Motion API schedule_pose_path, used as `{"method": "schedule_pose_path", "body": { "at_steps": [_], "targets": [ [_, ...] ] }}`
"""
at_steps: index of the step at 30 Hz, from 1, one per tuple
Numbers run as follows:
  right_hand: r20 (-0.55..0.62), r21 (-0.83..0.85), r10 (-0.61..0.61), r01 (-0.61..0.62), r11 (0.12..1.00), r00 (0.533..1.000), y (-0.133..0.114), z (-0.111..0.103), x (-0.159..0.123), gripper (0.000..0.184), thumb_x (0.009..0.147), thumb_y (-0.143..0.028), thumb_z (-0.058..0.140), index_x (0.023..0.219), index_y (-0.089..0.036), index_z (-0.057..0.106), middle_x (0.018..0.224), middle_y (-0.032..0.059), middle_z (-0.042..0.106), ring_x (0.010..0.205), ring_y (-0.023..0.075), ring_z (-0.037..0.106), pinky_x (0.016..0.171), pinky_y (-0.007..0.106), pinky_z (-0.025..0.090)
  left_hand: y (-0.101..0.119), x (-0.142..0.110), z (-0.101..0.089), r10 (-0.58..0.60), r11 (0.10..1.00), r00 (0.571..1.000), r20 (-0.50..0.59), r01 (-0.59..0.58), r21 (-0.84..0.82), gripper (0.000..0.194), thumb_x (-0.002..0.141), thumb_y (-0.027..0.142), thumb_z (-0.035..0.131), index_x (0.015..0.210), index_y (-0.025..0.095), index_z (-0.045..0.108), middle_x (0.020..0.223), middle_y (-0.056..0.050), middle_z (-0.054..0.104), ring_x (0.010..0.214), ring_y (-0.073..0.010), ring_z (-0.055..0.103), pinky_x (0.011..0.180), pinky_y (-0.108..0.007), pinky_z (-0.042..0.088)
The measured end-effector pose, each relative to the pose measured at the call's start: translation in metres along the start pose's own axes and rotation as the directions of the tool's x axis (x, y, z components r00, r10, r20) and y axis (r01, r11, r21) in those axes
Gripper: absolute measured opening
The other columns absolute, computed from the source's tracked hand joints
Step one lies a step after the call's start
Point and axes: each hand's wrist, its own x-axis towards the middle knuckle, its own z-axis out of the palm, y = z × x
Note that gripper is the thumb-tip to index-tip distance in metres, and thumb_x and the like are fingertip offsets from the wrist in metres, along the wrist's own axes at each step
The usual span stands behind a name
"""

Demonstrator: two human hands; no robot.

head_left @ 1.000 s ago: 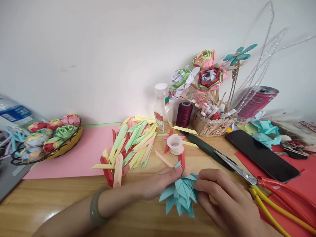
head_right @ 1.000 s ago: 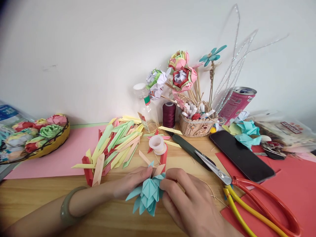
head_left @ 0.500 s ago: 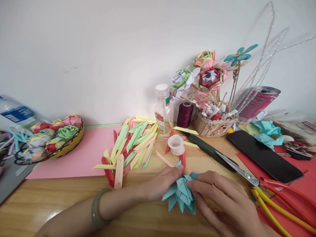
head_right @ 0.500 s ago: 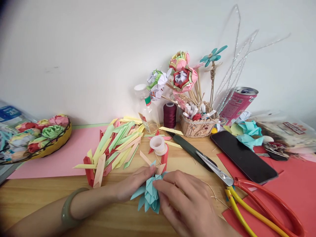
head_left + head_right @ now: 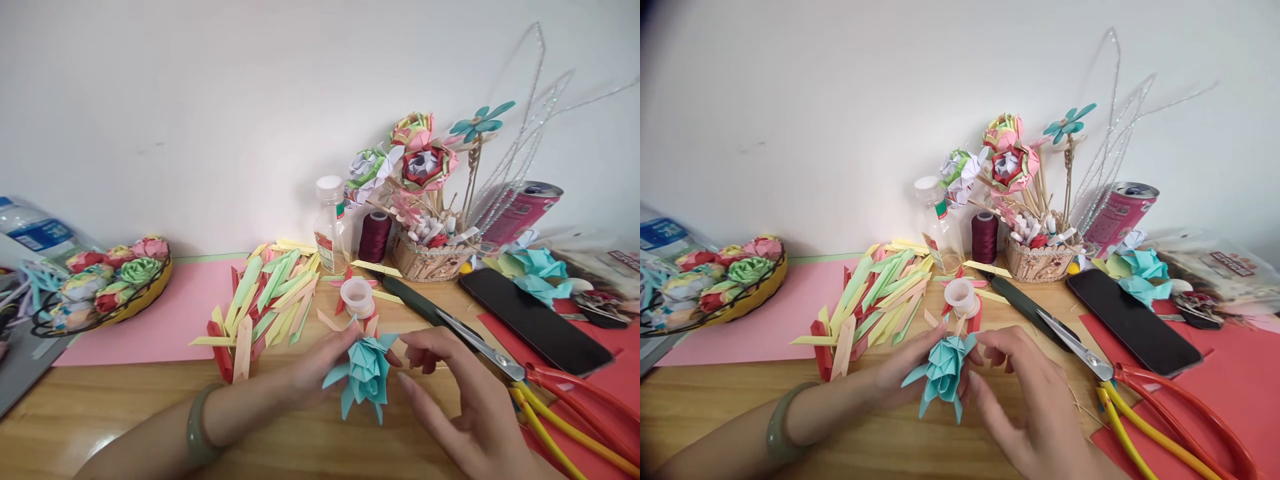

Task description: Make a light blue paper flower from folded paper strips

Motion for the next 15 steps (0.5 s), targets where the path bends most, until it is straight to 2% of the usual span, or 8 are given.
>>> {"method": "schedule_pose_path", "body": {
  "at_steps": [3,6,8,13,15],
  "targets": [
    [-0.032,0.003,0.14,-0.14,0.99,0.99,0.005,0.002,0.001,0.025,0.084,-0.022,0.049,0.109,-0.022,0.045,0.076,-0.0001,0.052,0.063,0.0124,0.052,0.054,0.023,0.047,0.002,0.0,0.001,0.008,1.0,1.0,0.018,-0.007,-0.025,0.059,0.062,0.067,0.057,0.08,0.011,0.063,0.063,-0.004,0.061,0.059,-0.014,0.057,0.054,-0.023,0.041],
    [0.058,0.03,0.206,-0.208,0.978,0.977,0.01,0.003,0.001,0.024,0.086,-0.025,0.05,0.109,-0.024,0.049,0.084,0.0015,0.055,0.068,0.0125,0.054,0.058,0.024,0.049,0.003,-0.002,0.003,0.047,0.998,0.999,-0.018,-0.048,-0.035,0.053,0.061,0.062,0.063,0.078,0.011,0.063,0.067,-0.003,0.06,0.064,-0.0134,0.056,0.061,-0.024,0.042],
    [0.1,0.066,0.174,-0.181,0.981,0.98,0.012,0.004,0.0,0.021,0.085,-0.024,0.052,0.106,-0.024,0.054,0.087,0.0024,0.057,0.071,0.0129,0.056,0.06,0.024,0.05,0.002,-0.002,0.004,0.089,0.996,0.996,-0.031,-0.089,-0.013,0.049,0.064,0.058,0.064,0.077,0.011,0.063,0.069,-0.003,0.059,0.067,-0.0129,0.054,0.066,-0.025,0.042],
    [0.04,0.088,0.087,-0.09,0.992,0.995,0.013,0.004,-0.001,0.024,0.082,-0.02,0.056,0.105,-0.025,0.059,0.089,0.003,0.062,0.076,0.0146,0.059,0.062,0.025,0.052,0.003,-0.005,0.004,0.187,0.977,0.98,-0.065,-0.179,0.115,0.038,0.069,0.046,0.066,0.088,0.013,0.064,0.085,-0.003,0.06,0.076,-0.012,0.052,0.074,-0.024,0.039],
    [0.033,0.072,0.069,-0.071,0.995,0.997,0.013,0.003,0.0,0.024,0.081,-0.019,0.057,0.104,-0.026,0.06,0.088,0.0032,0.063,0.078,0.015,0.061,0.063,0.025,0.053,0.005,-0.006,0.004,0.23,0.964,0.969,-0.095,-0.213,0.162,0.031,0.07,0.041,0.066,0.087,0.015,0.063,0.085,-0.002,0.058,0.077,-0.0116,0.051,0.074,-0.023,0.038]
  ]
}}
